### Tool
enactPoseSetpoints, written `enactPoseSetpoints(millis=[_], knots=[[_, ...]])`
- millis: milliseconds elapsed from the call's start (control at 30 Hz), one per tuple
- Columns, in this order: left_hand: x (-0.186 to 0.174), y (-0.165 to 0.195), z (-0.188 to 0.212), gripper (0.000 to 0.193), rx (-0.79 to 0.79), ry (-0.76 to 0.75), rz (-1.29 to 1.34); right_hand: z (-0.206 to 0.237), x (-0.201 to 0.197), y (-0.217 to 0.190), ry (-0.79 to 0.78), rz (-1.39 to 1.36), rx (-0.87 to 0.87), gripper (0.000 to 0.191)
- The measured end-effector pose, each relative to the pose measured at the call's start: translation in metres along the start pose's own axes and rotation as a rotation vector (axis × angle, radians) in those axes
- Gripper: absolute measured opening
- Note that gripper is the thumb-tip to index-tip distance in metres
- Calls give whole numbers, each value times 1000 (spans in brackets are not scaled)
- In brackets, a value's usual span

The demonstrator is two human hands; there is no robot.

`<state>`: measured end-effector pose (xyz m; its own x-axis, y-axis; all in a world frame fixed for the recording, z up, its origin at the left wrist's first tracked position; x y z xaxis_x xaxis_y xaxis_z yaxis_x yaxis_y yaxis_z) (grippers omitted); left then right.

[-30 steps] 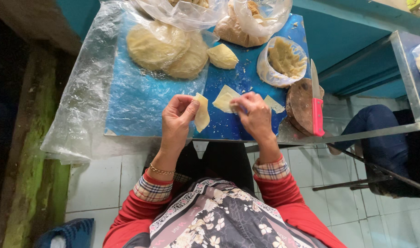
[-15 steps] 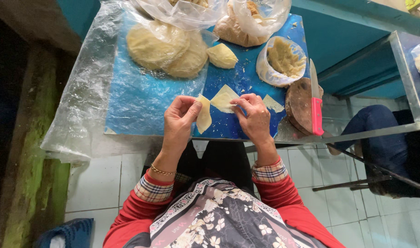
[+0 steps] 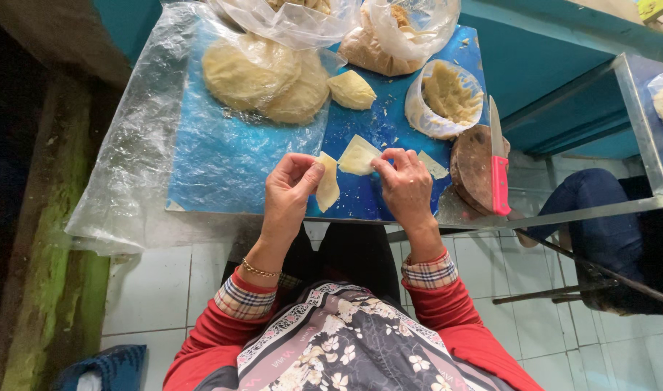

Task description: The person pinches off pieces of dough, flattens them into thin squares on the work table, spoons filling from a plastic bag onto each square, and folds the dough over into triangular filled pastries, setting finished ones aside on the table.

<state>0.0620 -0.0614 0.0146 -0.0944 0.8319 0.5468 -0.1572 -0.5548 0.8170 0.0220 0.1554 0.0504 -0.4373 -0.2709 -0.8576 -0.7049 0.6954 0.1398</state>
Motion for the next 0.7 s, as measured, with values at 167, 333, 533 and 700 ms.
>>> enactPoseSetpoints(millis=[167,333,533,700], knots=[[10,-12,-1,10,-65,-30,47,3,-8,-13,89,-159,155,22],[20,-24,0,10,-95,-9,71,3,-17,-31,179,-449,453,9],[19,-34,-2,12,-63,0,63,1,-25,-38,167,-654,367,20],[26,-47,-3,12,-101,-116,111,11,-4,-42,125,-929,450,28]])
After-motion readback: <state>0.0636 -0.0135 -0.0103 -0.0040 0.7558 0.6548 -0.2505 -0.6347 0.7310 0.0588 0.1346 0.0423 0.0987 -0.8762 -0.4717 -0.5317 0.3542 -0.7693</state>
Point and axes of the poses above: each hand's wrist, its own z-axis away from the middle knuckle, its own x-axis out of the palm, y = z × x, the point moved 1 cm from there along -z, towards the middle knuckle, and after that the axes turned 14 degrees about -x, right-handed, at the moved point
